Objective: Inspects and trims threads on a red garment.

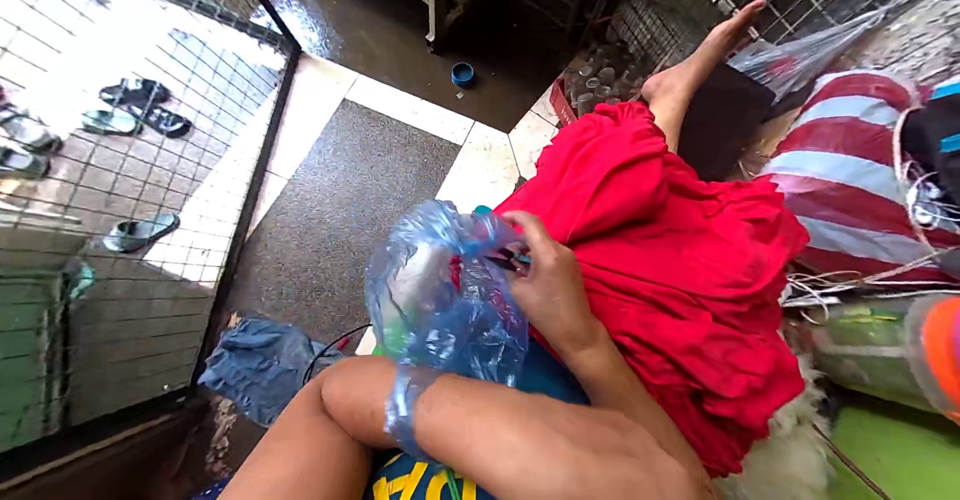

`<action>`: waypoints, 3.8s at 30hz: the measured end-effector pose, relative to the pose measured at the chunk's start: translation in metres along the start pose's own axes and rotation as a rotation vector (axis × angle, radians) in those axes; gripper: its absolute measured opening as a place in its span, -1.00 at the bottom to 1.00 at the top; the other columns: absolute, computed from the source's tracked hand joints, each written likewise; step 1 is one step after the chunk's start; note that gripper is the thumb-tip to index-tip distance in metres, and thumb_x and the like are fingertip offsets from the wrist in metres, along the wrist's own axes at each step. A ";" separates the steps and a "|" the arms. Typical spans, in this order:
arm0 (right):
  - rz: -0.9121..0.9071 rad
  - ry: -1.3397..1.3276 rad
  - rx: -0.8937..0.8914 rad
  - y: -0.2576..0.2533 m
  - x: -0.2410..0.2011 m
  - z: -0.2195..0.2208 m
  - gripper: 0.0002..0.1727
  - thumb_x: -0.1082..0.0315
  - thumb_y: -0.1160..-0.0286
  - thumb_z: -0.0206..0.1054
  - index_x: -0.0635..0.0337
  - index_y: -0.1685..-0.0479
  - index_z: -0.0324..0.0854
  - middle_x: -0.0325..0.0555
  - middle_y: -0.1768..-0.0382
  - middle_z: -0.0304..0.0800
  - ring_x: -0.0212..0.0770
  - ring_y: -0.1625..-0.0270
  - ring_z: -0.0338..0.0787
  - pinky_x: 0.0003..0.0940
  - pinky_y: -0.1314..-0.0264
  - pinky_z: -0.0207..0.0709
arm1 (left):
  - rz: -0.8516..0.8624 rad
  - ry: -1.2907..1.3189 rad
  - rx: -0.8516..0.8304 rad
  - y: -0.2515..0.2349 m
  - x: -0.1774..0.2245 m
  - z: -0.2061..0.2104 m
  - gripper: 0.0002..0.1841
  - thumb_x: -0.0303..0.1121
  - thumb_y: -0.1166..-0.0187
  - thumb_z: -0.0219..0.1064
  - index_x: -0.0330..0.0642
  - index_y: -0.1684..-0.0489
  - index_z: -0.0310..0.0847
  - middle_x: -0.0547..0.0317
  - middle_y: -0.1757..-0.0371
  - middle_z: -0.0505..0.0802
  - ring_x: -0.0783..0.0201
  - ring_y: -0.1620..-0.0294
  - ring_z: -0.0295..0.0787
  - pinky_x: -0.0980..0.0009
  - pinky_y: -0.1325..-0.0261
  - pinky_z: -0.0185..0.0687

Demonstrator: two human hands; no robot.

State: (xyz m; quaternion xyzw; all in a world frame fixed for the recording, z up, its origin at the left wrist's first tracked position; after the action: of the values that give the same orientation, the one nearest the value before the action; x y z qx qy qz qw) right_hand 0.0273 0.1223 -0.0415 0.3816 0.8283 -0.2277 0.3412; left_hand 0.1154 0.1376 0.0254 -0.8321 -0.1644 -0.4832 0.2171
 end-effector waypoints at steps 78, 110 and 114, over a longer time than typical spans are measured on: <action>-0.069 0.544 0.302 0.069 0.029 -0.056 -0.72 0.47 -0.46 0.35 0.09 -0.06 0.89 0.07 0.23 0.83 0.05 0.20 0.83 -0.09 0.21 0.57 | -0.503 -0.511 0.868 0.062 -0.106 -0.047 -0.82 -0.34 -0.60 0.30 -0.27 0.25 0.73 0.05 0.26 0.75 0.23 0.33 0.71 0.34 0.27 0.65; -0.050 0.042 0.367 -0.045 0.065 -0.223 -0.60 0.40 -0.77 0.09 0.43 -0.44 0.52 0.13 -0.36 0.72 -0.28 -0.33 0.77 -0.36 -0.43 0.59 | -0.345 0.104 1.063 0.100 -0.110 -0.068 -0.89 -0.47 -0.65 0.16 -0.15 0.08 0.61 0.45 0.12 0.90 0.60 0.40 0.79 0.63 0.26 0.77; 0.471 0.337 0.367 0.013 0.152 -0.235 -0.72 0.43 -0.67 0.22 0.50 -0.09 0.70 0.41 -0.08 0.78 0.28 -0.22 0.76 0.24 -0.37 0.51 | -0.385 0.127 1.060 0.098 -0.115 -0.066 -0.87 -0.49 -0.61 0.17 -0.16 0.09 0.64 0.46 0.16 0.90 0.61 0.41 0.79 0.63 0.26 0.77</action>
State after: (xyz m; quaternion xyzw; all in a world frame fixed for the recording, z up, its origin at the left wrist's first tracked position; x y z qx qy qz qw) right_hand -0.1262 0.3523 0.0006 0.6497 0.7073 -0.2217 0.1686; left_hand 0.0591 0.0128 -0.0659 -0.5336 -0.5198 -0.4144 0.5228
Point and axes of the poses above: each hand's wrist, its own y-axis away from the middle knuckle, its own z-axis out of the palm, x = y × z, the point moved 4 cm from there along -y, towards the middle knuckle
